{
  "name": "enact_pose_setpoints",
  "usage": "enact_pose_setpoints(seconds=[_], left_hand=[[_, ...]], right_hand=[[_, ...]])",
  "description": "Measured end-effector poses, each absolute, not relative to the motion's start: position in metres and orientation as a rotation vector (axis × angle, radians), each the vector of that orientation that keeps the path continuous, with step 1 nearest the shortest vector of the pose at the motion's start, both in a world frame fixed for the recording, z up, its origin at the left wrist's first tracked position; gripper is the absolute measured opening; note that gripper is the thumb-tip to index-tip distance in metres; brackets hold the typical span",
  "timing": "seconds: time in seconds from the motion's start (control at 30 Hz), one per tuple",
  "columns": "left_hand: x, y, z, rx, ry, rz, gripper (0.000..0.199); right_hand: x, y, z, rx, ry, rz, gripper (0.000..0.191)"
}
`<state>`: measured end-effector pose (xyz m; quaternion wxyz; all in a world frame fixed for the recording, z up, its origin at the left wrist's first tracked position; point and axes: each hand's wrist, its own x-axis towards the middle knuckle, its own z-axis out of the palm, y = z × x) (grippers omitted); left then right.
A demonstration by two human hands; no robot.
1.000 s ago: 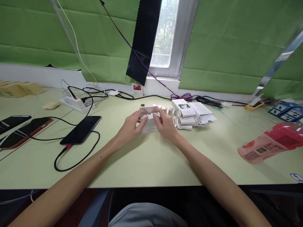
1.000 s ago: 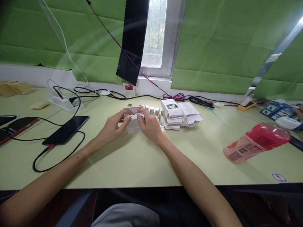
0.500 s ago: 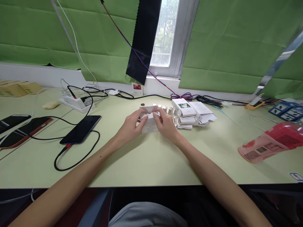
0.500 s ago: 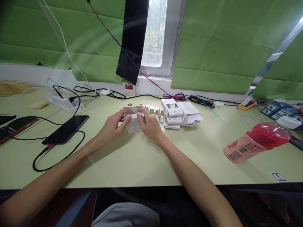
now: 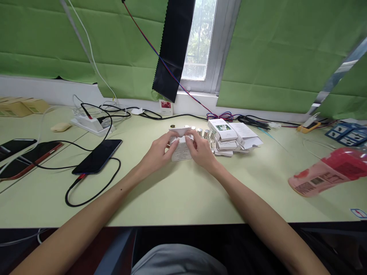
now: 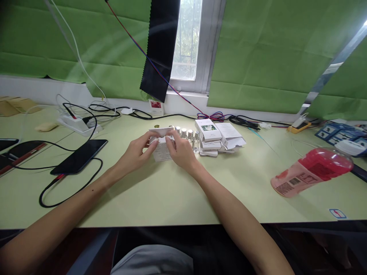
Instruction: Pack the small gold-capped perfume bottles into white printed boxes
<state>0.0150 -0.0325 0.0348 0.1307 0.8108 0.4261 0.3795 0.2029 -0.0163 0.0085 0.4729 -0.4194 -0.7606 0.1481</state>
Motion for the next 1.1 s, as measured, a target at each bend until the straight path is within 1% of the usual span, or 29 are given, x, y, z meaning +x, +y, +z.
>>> enact_pose_setpoints(seconds=[0.13, 0.73, 1.1], left_hand=[[0.0148, -0.0324, 0.0348, 2.362, 1.233, 1.101, 0.031], [0.0145, -0.0325, 0.0352, 2.361, 1.269, 1.063, 0.033], [0.0142, -0.0320, 0.0342, 2.357, 1.259, 1.049, 0.033]], right_hand=[[0.2030, -0.0168, 0.0092, -1.015, -1.860, 0.372, 0.018], [0.2030, -0.0171, 0.0094, -1.024, -1.867, 0.373, 0.016], [0.2043, -0.0155, 0.0070, -1.000, -1.866, 0.375, 0.019]])
